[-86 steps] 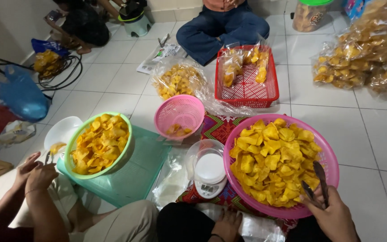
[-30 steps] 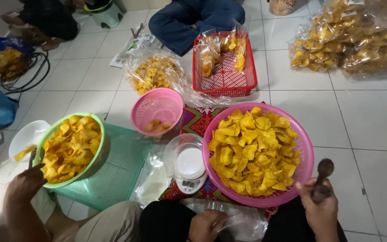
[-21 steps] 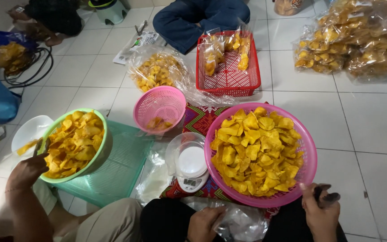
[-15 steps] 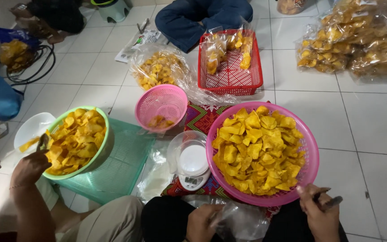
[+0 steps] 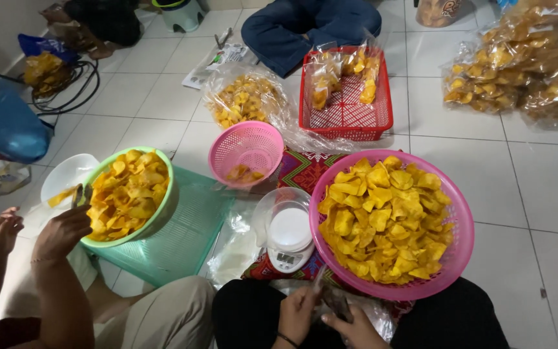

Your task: Manually packaging fried chips into plastic bags using tongs and a digital scale on the floor.

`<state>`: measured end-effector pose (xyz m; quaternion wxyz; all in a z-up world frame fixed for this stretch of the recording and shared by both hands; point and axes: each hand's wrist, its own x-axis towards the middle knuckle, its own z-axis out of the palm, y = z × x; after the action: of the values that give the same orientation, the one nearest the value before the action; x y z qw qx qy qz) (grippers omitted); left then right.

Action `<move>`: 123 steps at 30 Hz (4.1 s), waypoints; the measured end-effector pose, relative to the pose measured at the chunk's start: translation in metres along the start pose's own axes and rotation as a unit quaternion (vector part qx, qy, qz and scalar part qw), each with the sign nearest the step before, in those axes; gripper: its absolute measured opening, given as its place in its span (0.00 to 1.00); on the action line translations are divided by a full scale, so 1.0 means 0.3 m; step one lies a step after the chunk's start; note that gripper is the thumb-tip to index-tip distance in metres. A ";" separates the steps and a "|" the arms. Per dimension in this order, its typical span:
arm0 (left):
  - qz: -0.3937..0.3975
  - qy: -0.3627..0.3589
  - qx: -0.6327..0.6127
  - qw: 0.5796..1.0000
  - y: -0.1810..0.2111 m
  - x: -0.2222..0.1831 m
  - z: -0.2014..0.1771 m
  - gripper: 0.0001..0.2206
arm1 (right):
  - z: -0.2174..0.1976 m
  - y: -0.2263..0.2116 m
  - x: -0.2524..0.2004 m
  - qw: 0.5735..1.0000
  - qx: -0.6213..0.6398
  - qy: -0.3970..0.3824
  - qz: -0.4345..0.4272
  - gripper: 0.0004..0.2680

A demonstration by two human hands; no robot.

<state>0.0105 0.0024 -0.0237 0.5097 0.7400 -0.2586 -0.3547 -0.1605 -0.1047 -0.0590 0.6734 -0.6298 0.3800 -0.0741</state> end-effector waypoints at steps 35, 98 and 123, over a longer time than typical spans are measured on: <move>0.169 0.001 0.133 0.977 0.494 -0.158 -0.227 0.12 | -0.006 0.269 0.254 0.872 -0.431 -0.012 0.234 0.17; -0.115 -0.222 -0.254 0.934 0.479 -0.086 -0.113 0.18 | -0.439 -0.516 -0.415 0.908 0.220 0.327 -0.139 0.08; -0.014 -0.061 -0.355 0.933 0.580 0.100 0.008 0.18 | -0.464 -0.525 -0.418 0.893 0.320 -0.090 -0.304 0.37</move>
<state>0.0235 -0.0817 0.1312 0.7175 0.4914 -0.1360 -0.4746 -0.2729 -0.1730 0.1475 0.8144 -0.4691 0.0638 -0.3356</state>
